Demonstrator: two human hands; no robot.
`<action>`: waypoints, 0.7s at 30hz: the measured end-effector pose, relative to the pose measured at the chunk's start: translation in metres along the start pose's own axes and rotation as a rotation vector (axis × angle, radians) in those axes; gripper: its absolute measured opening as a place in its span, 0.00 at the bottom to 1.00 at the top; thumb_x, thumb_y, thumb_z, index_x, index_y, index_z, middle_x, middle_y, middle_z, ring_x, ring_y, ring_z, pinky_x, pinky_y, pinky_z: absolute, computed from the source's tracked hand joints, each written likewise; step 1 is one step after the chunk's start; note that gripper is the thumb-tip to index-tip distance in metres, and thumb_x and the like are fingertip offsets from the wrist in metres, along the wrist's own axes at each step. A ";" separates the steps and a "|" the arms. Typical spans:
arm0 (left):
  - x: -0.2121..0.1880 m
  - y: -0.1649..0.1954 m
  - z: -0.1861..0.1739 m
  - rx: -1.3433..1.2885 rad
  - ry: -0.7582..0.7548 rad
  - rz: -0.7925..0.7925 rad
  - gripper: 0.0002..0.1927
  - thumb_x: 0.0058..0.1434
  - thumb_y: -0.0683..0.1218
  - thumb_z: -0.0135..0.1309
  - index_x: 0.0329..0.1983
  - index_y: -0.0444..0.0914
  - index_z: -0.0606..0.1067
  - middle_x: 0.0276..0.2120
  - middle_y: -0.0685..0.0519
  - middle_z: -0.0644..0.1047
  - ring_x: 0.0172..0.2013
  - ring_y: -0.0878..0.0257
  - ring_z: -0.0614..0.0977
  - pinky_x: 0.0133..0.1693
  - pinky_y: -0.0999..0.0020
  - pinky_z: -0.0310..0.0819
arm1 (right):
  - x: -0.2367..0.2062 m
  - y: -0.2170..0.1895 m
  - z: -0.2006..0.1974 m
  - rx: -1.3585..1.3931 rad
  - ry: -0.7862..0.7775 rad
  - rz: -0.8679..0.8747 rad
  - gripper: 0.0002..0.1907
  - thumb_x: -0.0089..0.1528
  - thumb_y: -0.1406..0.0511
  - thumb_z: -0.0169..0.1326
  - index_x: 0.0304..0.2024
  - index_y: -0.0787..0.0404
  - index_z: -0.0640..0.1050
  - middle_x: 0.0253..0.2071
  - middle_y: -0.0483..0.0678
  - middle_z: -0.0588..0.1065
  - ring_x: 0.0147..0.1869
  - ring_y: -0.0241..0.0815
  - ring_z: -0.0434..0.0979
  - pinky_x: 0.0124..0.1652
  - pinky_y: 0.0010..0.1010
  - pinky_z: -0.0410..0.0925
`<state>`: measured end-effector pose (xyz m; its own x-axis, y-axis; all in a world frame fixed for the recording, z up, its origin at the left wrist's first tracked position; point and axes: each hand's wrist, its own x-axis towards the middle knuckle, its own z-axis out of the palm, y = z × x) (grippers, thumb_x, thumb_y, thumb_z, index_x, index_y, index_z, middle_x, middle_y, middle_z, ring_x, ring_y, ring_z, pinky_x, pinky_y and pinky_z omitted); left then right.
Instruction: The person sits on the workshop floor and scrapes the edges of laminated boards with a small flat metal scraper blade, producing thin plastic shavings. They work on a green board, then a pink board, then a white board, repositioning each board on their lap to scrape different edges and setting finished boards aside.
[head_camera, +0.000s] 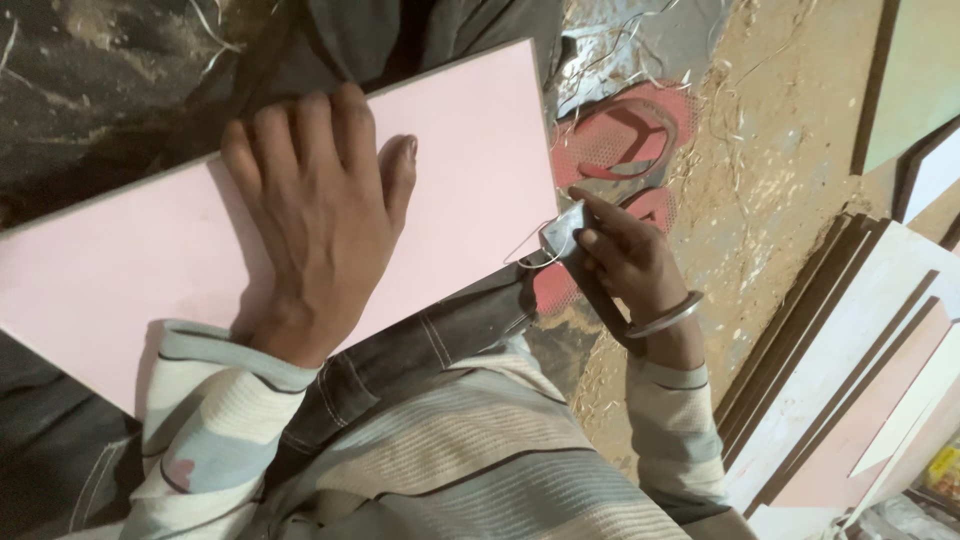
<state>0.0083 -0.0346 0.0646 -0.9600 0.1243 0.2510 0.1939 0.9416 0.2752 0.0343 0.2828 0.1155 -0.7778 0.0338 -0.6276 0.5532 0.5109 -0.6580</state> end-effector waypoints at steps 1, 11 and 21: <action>0.000 0.000 0.000 0.003 0.005 0.002 0.25 0.76 0.55 0.58 0.58 0.30 0.69 0.47 0.43 0.70 0.51 0.49 0.69 0.59 0.47 0.59 | 0.004 -0.002 -0.002 -0.067 0.008 -0.014 0.27 0.67 0.73 0.52 0.69 0.60 0.74 0.29 0.39 0.69 0.30 0.27 0.65 0.29 0.21 0.61; -0.001 0.000 0.004 0.027 0.004 -0.007 0.25 0.78 0.56 0.57 0.59 0.30 0.69 0.48 0.43 0.71 0.51 0.49 0.70 0.61 0.45 0.59 | 0.078 -0.072 0.002 -0.138 -0.158 -0.333 0.25 0.69 0.74 0.51 0.69 0.58 0.70 0.30 0.41 0.76 0.30 0.28 0.74 0.30 0.23 0.70; 0.005 0.000 -0.001 -0.037 0.005 -0.036 0.25 0.76 0.57 0.56 0.58 0.31 0.71 0.47 0.44 0.72 0.52 0.49 0.70 0.61 0.45 0.60 | 0.103 -0.141 -0.008 -0.403 -0.207 -0.323 0.23 0.70 0.72 0.51 0.66 0.50 0.76 0.26 0.41 0.71 0.30 0.27 0.69 0.29 0.24 0.65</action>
<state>0.0041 -0.0349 0.0668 -0.9655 0.0893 0.2447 0.1670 0.9331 0.3184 -0.1265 0.2210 0.1466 -0.7913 -0.3283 -0.5157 0.1063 0.7568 -0.6449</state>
